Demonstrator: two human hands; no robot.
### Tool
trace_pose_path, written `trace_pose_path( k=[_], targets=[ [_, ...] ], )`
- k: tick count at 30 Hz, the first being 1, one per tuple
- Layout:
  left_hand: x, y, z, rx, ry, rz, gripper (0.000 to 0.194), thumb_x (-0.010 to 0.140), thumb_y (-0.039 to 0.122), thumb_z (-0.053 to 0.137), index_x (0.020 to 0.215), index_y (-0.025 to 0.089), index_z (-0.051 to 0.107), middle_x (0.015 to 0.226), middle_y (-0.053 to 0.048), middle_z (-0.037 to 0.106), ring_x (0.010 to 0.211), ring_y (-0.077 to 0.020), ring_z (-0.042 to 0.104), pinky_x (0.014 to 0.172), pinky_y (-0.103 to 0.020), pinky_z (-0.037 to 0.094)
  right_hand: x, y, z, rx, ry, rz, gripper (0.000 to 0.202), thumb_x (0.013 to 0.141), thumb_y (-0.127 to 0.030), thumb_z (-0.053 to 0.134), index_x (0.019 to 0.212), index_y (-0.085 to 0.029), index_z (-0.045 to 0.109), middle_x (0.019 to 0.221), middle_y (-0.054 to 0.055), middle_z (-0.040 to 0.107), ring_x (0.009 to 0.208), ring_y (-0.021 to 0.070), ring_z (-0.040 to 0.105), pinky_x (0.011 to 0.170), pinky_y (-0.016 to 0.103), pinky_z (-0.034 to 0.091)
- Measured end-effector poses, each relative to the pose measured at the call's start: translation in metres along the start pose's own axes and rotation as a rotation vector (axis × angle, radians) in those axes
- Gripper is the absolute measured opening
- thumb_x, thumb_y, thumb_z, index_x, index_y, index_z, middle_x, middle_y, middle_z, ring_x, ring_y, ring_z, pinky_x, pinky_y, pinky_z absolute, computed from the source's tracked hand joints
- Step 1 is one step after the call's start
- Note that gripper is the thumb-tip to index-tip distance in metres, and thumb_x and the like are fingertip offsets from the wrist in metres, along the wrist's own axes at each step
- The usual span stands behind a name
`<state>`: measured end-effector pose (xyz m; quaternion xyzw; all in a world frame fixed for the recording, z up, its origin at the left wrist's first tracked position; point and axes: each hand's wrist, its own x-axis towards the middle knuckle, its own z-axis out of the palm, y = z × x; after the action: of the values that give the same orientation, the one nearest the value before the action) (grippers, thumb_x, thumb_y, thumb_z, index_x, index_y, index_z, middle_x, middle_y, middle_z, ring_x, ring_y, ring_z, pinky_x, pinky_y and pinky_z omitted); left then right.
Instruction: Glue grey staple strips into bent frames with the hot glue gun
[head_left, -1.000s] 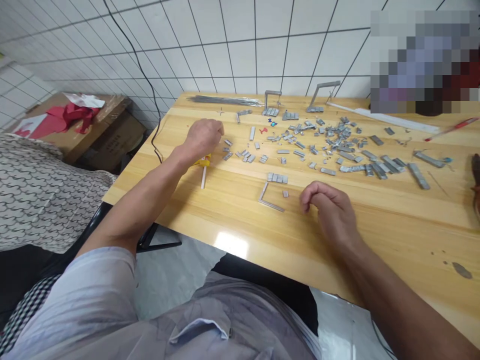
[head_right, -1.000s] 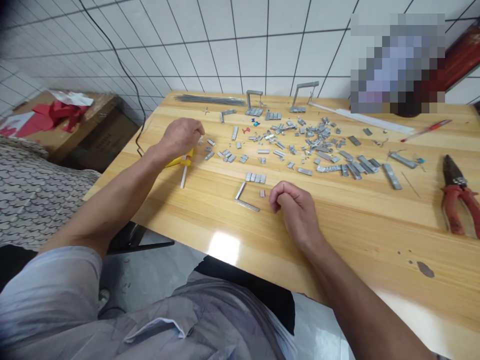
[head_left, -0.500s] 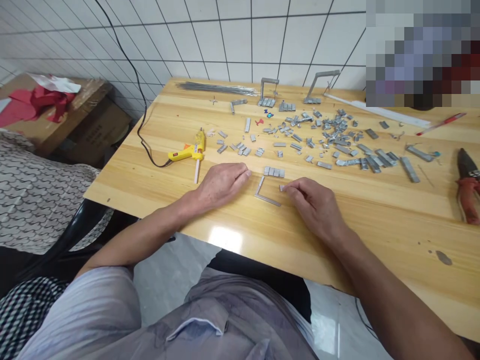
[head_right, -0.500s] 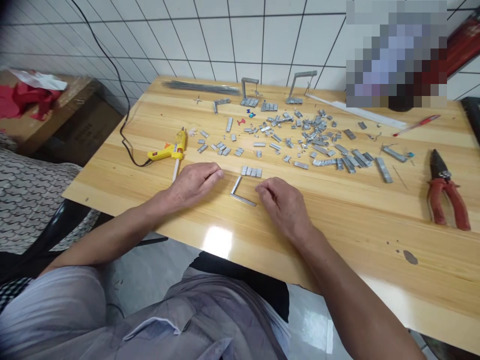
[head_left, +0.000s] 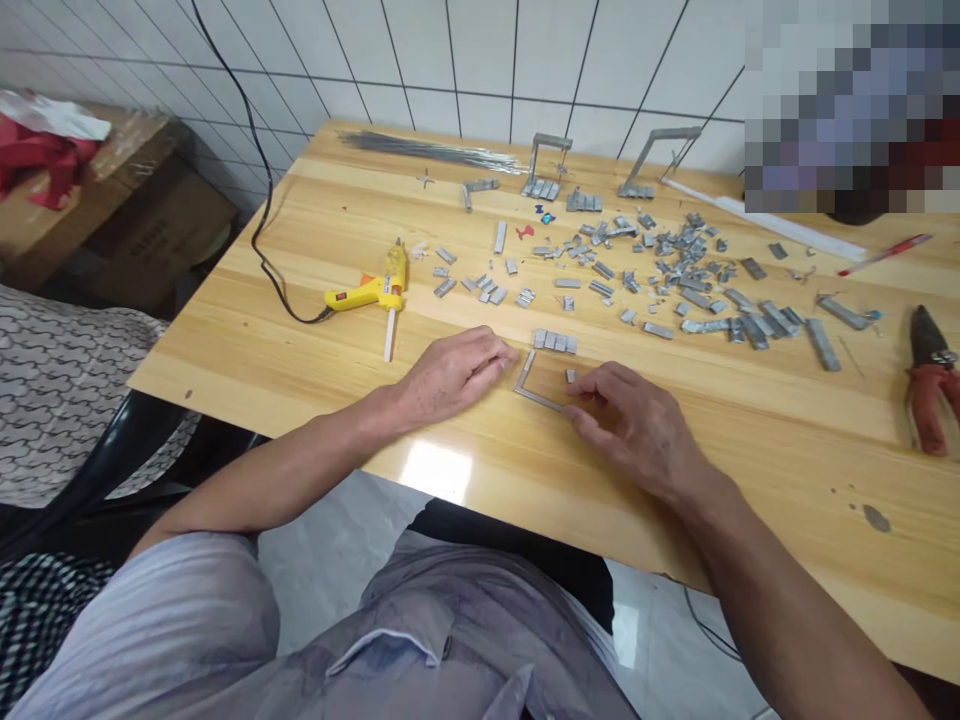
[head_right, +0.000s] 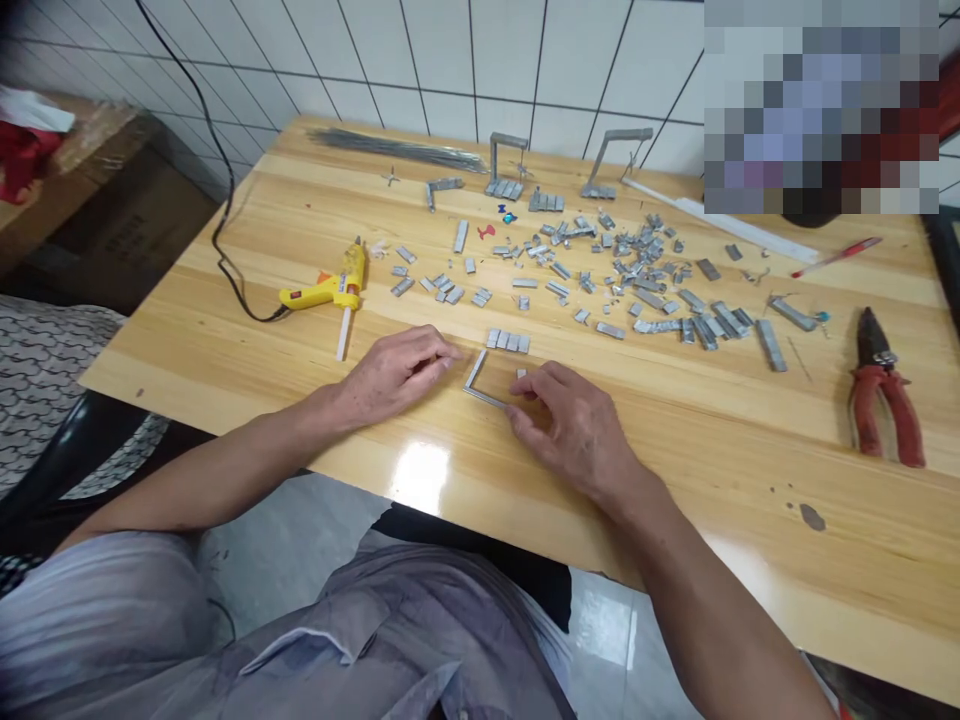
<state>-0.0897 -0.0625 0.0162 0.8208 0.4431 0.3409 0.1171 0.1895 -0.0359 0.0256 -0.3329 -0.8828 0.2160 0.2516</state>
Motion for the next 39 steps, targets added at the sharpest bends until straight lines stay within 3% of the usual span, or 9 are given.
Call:
trace_pose_path(
  k=[9, 16, 26, 33, 36, 39],
  targets=[
    [0.0, 0.003, 0.0, -0.012, 0.024, 0.014, 0.021, 0.106, 0.02, 0.049, 0.098, 0.017, 0.069, 0.088, -0.005, 0.073, 0.082, -0.0155, 0.068, 0.077, -0.028, 0.054, -0.002, -0.008, 0.016, -0.302, -0.058, -0.049, 0.014, 0.098, -0.029, 0.062, 0.095, -0.019, 0.072, 0.087, 0.007, 0.071, 0.077, 0.0212, 0.065, 0.067, 0.032, 0.043],
    [0.003, 0.008, -0.008, 0.011, -0.067, -0.153, 0.03, 0.107, 0.028, 0.047, 0.084, 0.018, 0.063, 0.08, -0.003, 0.067, 0.075, -0.0154, 0.062, 0.073, -0.029, 0.05, -0.001, -0.008, 0.019, -0.296, -0.07, -0.042, 0.018, 0.1, -0.023, 0.056, 0.092, -0.02, 0.072, 0.086, 0.007, 0.07, 0.077, 0.0204, 0.063, 0.067, 0.032, 0.042],
    [0.003, 0.005, -0.007, 0.013, -0.075, -0.184, 0.03, 0.106, 0.03, 0.047, 0.085, 0.017, 0.065, 0.08, -0.003, 0.068, 0.075, -0.0153, 0.061, 0.072, -0.029, 0.047, -0.001, -0.009, 0.016, -0.2, -0.057, -0.043, 0.016, 0.099, -0.022, 0.058, 0.092, -0.019, 0.072, 0.085, 0.006, 0.069, 0.075, 0.0192, 0.064, 0.066, 0.03, 0.045],
    [0.002, 0.002, -0.006, -0.027, -0.077, -0.191, 0.022, 0.102, 0.021, 0.049, 0.088, 0.018, 0.064, 0.085, -0.003, 0.071, 0.076, -0.0146, 0.063, 0.074, -0.028, 0.049, -0.001, -0.013, 0.011, -0.163, -0.111, -0.038, 0.017, 0.099, -0.027, 0.059, 0.094, -0.019, 0.072, 0.085, 0.007, 0.071, 0.071, 0.019, 0.063, 0.064, 0.032, 0.045],
    [0.001, 0.002, -0.005, -0.034, -0.079, -0.179, 0.018, 0.101, 0.019, 0.05, 0.092, 0.018, 0.065, 0.086, -0.004, 0.071, 0.078, -0.0152, 0.064, 0.076, -0.029, 0.049, 0.0, -0.01, 0.004, -0.073, -0.042, 0.015, 0.015, 0.098, -0.023, 0.057, 0.1, -0.021, 0.072, 0.092, 0.007, 0.074, 0.079, 0.0208, 0.068, 0.07, 0.033, 0.05],
    [0.001, 0.003, -0.004, -0.046, -0.079, -0.161, 0.016, 0.1, 0.018, 0.051, 0.093, 0.017, 0.066, 0.088, -0.004, 0.071, 0.08, -0.0152, 0.064, 0.076, -0.029, 0.049, 0.003, -0.004, -0.006, -0.022, 0.079, 0.158, 0.023, 0.095, -0.015, 0.051, 0.095, -0.024, 0.072, 0.088, 0.005, 0.075, 0.077, 0.0203, 0.069, 0.071, 0.034, 0.051]
  ],
)
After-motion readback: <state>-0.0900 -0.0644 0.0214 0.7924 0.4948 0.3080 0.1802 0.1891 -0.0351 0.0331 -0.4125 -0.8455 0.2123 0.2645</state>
